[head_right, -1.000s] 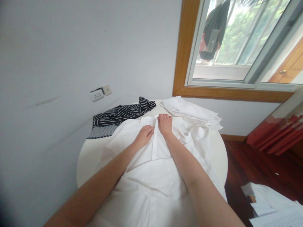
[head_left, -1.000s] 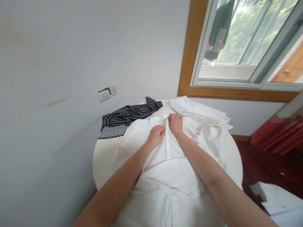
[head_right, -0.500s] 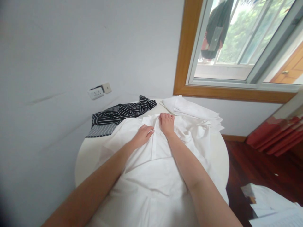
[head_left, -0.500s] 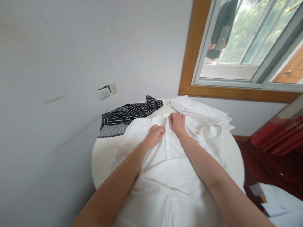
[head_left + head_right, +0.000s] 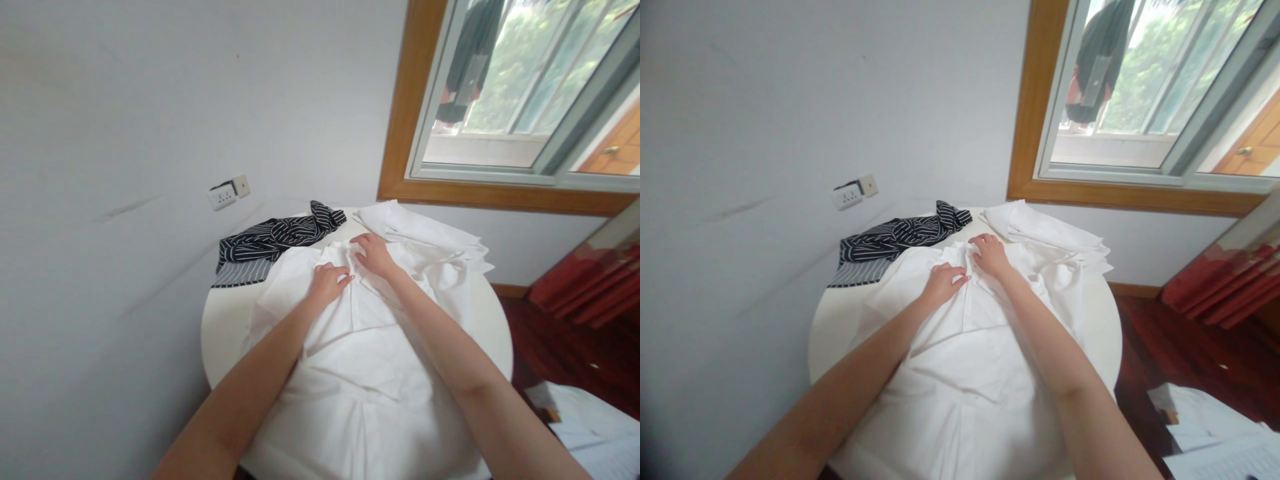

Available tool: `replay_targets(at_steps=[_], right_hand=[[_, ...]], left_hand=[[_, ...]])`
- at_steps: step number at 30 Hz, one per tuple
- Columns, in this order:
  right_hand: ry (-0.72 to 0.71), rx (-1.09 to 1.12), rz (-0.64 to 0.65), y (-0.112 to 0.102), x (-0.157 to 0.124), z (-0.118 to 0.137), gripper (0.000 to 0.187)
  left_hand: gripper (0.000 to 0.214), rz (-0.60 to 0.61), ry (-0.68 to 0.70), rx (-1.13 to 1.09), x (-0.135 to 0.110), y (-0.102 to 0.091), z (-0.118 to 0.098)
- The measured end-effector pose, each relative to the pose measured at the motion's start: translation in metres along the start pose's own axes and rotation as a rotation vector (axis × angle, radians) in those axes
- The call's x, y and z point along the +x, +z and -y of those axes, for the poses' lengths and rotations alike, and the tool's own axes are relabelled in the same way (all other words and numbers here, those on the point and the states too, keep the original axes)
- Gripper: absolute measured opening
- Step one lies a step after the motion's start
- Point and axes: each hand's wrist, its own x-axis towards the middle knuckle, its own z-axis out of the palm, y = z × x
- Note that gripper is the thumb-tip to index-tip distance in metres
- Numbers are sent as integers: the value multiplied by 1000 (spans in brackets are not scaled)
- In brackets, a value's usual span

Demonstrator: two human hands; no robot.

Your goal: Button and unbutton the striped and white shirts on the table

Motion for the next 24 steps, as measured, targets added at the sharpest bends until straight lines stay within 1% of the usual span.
replay_targets(at_steps=[3,4,7,9,12,15,17,21,24], right_hand=[[-162,6,129,-9,-22,14,33],[-176,1,157,-9,-32,18,34],[-136,38,186,0,-60,23,43],[-104,91,165,7,-70,20,41],[-76,146,130,15,-73,15,35],[-63,162,106,17,-70,13,31],[-42,159,86,16,-70,13,27],[14,153,54,15,-72,11,16],[40,164,9,16,-72,9,12]], left_hand=[[21,4,12,-7,0,1,1],[19,8,19,-4,0,1,1],[18,17,47,-3,0,3,2],[21,17,59,-21,0,3,2],[25,26,56,-45,-1,1,2],[28,34,74,-62,-2,-3,1],[30,13,65,-52,-2,-6,2],[33,-48,-2,-27,-3,-13,8],[24,-26,16,-20,-6,-18,9]])
